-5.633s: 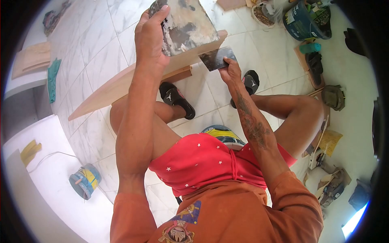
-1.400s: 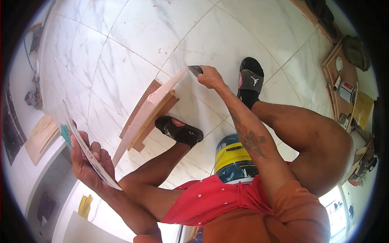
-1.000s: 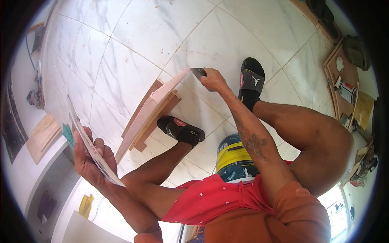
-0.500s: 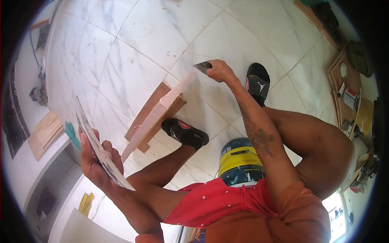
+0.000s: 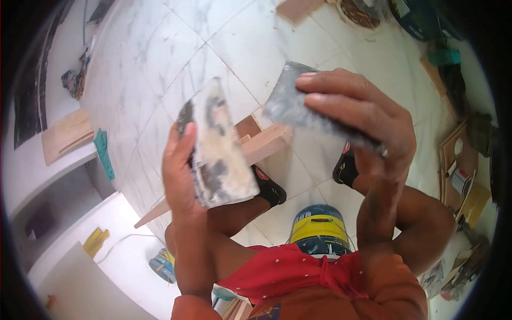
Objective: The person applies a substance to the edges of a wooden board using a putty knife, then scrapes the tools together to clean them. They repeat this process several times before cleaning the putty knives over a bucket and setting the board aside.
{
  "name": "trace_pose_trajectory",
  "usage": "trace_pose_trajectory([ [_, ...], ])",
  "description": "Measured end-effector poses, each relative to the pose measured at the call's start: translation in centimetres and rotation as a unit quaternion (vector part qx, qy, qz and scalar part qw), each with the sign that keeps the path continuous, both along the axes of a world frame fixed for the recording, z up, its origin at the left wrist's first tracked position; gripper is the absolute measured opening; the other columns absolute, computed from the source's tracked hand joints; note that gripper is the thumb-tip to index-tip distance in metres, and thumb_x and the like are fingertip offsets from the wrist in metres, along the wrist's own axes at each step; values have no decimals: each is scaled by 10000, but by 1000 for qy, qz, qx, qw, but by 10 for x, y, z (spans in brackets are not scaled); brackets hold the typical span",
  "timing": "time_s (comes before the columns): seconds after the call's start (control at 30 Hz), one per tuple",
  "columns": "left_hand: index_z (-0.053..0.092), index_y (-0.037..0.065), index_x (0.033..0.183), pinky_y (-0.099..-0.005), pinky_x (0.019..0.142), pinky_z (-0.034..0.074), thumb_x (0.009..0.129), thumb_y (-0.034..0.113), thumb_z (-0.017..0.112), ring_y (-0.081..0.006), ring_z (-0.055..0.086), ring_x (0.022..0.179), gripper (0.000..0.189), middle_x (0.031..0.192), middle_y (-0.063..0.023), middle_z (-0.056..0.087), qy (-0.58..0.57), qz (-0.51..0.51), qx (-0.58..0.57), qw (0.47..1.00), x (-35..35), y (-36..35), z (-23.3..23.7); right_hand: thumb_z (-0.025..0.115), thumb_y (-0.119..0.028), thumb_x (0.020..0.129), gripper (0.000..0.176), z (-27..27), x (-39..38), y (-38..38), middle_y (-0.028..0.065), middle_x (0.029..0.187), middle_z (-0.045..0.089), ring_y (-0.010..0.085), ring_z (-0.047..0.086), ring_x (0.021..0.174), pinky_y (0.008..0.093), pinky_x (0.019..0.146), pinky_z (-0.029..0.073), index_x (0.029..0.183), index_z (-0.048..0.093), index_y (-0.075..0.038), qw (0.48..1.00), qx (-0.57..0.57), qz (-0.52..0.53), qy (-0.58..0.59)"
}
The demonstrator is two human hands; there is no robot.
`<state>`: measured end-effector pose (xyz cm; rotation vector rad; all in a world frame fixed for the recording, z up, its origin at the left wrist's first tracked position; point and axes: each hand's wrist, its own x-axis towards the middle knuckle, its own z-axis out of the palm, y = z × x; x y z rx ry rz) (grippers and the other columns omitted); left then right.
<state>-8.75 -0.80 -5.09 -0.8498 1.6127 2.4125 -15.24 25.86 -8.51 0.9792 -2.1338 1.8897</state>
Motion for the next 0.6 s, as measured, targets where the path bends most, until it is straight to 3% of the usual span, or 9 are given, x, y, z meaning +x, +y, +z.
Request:
trace_pose_trajectory([
  [0.07, 529, 12, 1281, -326, 870, 558, 1016, 173, 531, -196, 665, 1003, 310, 1130, -109, 650, 12, 40, 37, 998, -2, 0, -3, 666, -101, 856, 288, 22, -5, -17, 194, 1170, 681, 312, 666, 1079, 454, 954, 491, 1134, 692, -29, 995, 32, 28, 94],
  [0.17, 525, 1, 1292, -339, 887, 554, 1015, 191, 535, -212, 666, 1004, 336, 1131, -127, 649, 13, 64, 96, 993, -4, -1, 5, 699, -161, 815, 336, 37, -3, -41, 194, 1191, 674, 337, 660, 1103, 482, 976, 483, 1129, 693, -42, 978, 74, 50, 188],
  [0.33, 553, -2, 1263, -361, 879, 554, 1015, 206, 544, -214, 668, 979, 324, 1103, -138, 656, 25, 82, 142, 986, -5, -16, 14, 690, -148, 766, 468, 35, -6, -62, 143, 1276, 634, 321, 637, 1118, 450, 973, 493, 1229, 671, -87, 953, 128, 94, 259],
  [0.47, 564, 1, 1266, -272, 645, 564, 1024, 224, 527, -154, 657, 843, 331, 1111, -143, 671, 18, 135, 60, 989, 0, -31, 28, 624, -112, 808, 495, 38, -49, -53, 119, 1306, 605, 309, 607, 1152, 450, 1026, 468, 1303, 624, -130, 891, 227, 149, 363],
  [0.53, 511, -16, 1327, -203, 485, 472, 1039, 182, 478, -100, 589, 718, 351, 1206, -128, 645, 34, 172, 82, 981, 6, -48, 39, 615, -38, 816, 457, 31, -74, -41, 123, 1251, 629, 297, 621, 1115, 432, 990, 494, 1262, 642, -131, 844, 306, 152, 413],
  [0.6, 430, -20, 1391, -202, 480, 461, 1041, 145, 444, -111, 583, 718, 388, 1268, -129, 618, 69, 207, 71, 973, 17, -63, 55, 626, 28, 834, 404, 2, -81, -22, 130, 1188, 662, 324, 652, 1045, 432, 892, 527, 1221, 646, -88, 894, 360, 161, 214],
])
